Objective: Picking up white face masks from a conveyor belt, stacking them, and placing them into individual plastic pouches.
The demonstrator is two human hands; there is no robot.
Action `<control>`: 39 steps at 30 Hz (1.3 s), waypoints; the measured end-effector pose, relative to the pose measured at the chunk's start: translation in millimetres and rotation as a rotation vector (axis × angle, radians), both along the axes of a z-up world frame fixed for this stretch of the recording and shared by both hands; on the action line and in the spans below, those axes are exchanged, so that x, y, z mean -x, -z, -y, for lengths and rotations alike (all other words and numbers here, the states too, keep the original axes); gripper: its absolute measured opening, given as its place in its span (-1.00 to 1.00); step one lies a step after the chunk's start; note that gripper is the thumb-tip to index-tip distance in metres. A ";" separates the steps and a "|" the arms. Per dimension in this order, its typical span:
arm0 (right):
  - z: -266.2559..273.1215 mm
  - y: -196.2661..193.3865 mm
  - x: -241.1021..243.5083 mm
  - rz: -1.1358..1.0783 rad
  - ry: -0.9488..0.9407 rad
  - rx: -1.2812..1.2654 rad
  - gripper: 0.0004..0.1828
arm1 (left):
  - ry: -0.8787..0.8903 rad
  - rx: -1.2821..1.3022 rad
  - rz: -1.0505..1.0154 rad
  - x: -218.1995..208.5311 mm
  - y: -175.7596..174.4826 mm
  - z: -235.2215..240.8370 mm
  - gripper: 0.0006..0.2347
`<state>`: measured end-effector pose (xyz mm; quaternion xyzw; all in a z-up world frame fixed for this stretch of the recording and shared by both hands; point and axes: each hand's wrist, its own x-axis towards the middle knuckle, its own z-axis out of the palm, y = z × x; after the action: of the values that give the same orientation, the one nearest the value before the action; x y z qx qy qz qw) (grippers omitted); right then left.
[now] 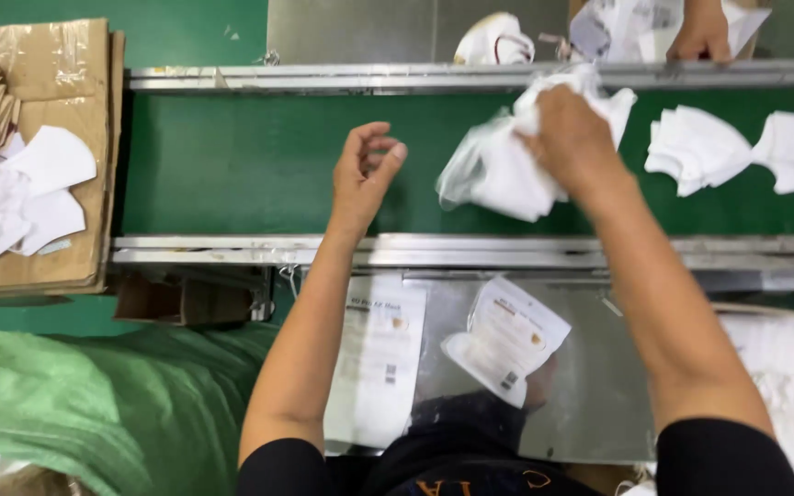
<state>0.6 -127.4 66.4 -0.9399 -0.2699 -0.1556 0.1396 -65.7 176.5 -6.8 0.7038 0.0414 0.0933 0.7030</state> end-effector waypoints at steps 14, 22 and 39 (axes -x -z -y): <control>11.9 93.7 40.6 -0.536 -0.137 -0.799 0.01 | 0.401 -0.974 0.248 -18.7 -16.0 109.6 -0.15; 7.7 109.0 58.8 -0.623 -0.167 -0.817 -0.13 | 0.521 -0.851 0.149 -16.2 -7.4 85.5 -0.27; 44.6 99.0 204.4 -0.962 0.093 -1.660 -0.36 | 0.150 -0.833 0.103 214.5 76.1 -18.6 -0.90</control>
<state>-203.7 -171.9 -32.7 -0.5145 0.0498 0.0998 0.8502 -280.3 195.0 -82.9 0.9232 -0.0863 0.0855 0.3646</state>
